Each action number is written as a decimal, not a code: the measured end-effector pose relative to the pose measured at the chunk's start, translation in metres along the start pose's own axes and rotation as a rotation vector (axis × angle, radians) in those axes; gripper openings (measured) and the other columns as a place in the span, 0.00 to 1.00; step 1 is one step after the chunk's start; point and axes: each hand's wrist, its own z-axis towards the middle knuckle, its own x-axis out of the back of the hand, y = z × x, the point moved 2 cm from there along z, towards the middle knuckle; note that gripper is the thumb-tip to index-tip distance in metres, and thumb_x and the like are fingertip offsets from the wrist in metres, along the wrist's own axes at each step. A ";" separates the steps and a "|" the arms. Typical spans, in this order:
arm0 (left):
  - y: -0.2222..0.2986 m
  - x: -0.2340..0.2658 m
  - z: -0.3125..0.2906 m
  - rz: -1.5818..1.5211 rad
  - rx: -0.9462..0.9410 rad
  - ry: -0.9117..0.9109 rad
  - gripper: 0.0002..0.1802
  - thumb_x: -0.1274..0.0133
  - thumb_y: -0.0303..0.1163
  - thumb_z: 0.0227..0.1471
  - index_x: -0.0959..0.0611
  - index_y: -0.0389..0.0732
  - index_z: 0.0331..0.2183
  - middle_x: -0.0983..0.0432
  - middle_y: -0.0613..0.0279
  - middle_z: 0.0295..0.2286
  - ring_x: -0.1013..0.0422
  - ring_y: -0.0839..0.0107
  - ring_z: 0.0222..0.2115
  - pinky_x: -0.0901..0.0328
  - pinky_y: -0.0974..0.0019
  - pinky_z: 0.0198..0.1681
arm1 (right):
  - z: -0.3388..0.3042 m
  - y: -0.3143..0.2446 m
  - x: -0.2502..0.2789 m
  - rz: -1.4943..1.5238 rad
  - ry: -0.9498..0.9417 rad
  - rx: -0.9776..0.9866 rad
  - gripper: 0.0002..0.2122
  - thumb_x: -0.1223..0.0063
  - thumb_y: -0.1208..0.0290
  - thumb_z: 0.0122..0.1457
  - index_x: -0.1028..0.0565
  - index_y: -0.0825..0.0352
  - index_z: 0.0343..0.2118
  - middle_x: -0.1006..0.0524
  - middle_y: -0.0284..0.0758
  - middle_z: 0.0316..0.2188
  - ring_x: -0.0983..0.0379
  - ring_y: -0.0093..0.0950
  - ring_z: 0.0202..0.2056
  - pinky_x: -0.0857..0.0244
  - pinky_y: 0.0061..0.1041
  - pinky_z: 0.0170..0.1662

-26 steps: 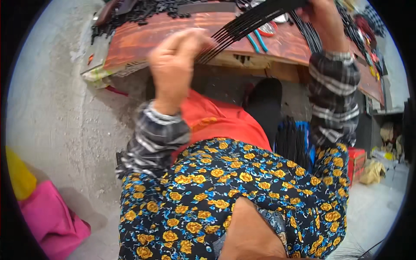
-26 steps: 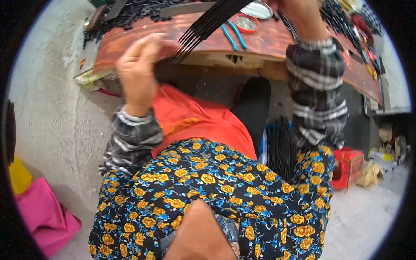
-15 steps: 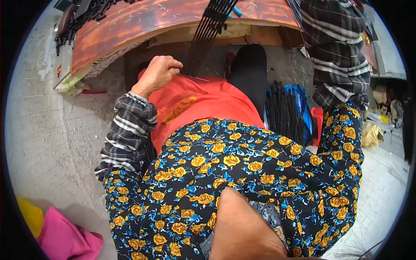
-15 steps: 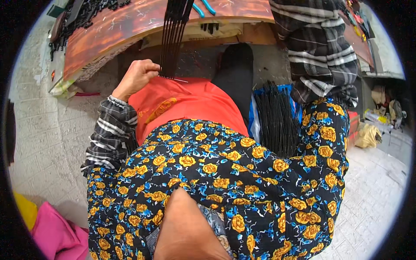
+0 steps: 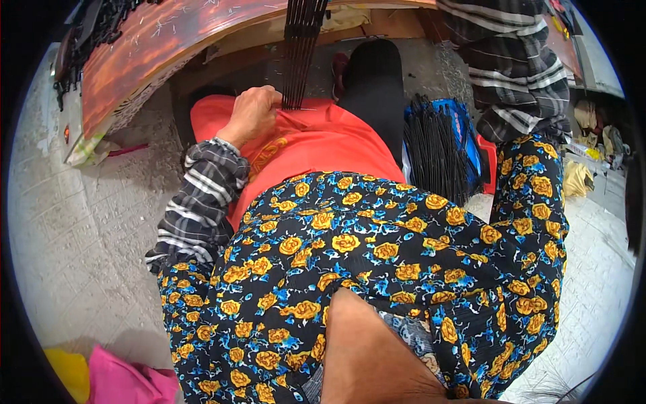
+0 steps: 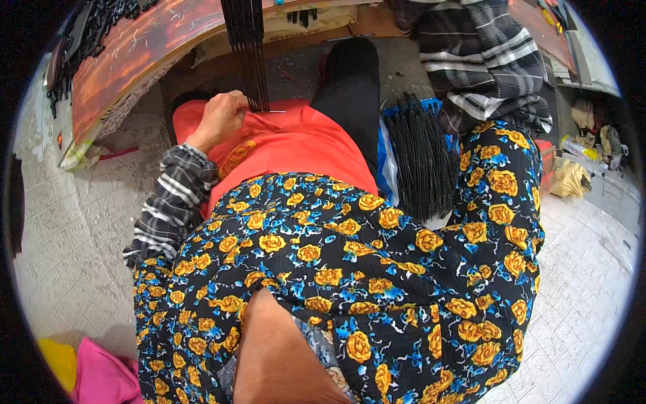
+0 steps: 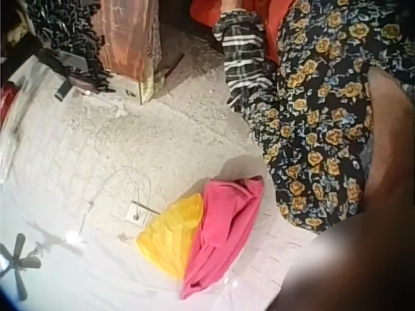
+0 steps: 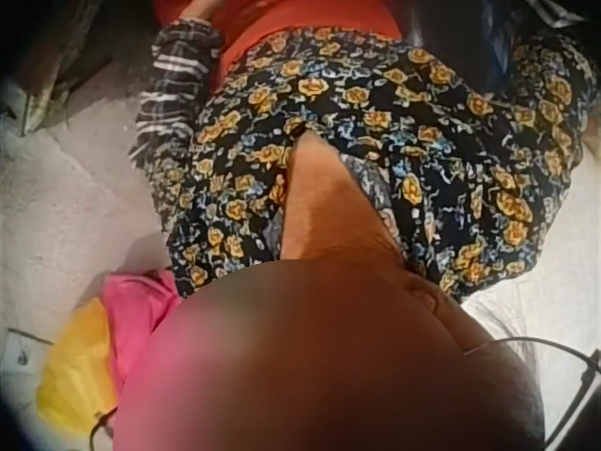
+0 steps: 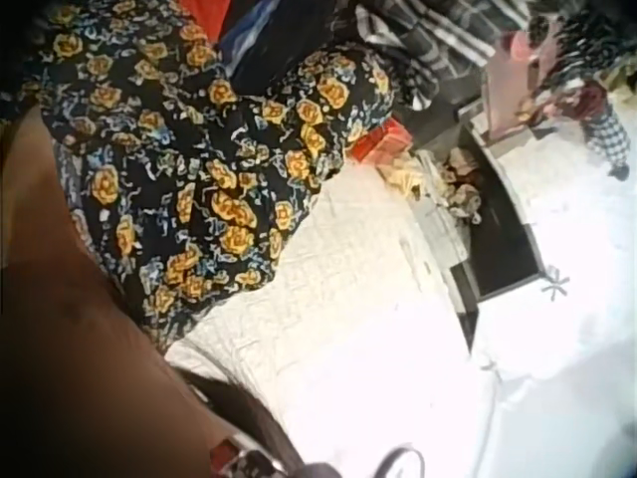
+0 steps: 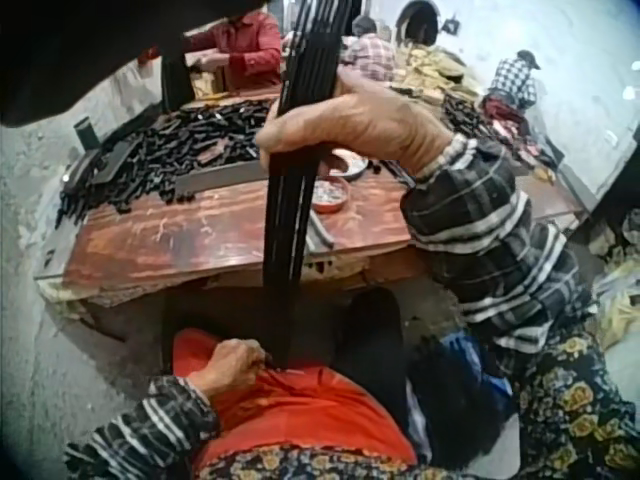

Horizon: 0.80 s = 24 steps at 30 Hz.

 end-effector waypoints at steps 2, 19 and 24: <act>-0.004 -0.021 -0.001 0.031 0.026 0.039 0.06 0.51 0.25 0.39 0.19 0.41 0.23 0.25 0.53 0.25 0.28 0.49 0.31 0.33 0.51 0.33 | 0.000 -0.004 -0.007 0.011 -0.095 -0.142 0.11 0.40 0.65 0.53 0.20 0.68 0.33 0.21 0.33 0.25 0.29 0.18 0.19 0.36 0.17 0.20; -0.019 -0.118 -0.042 -0.153 0.070 -0.355 0.12 0.51 0.26 0.39 0.18 0.40 0.30 0.22 0.49 0.28 0.26 0.51 0.32 0.33 0.53 0.36 | -0.024 0.050 -0.123 0.255 -0.466 -0.392 0.12 0.44 0.62 0.50 0.23 0.68 0.28 0.27 0.28 0.20 0.32 0.19 0.20 0.39 0.19 0.22; 0.023 0.120 -0.023 -0.615 0.362 0.530 0.10 0.53 0.19 0.46 0.17 0.34 0.29 0.22 0.59 0.21 0.26 0.71 0.23 0.31 0.67 0.30 | -0.009 0.048 -0.123 0.219 -0.493 -0.428 0.12 0.45 0.62 0.50 0.22 0.67 0.29 0.27 0.28 0.20 0.32 0.19 0.22 0.39 0.19 0.23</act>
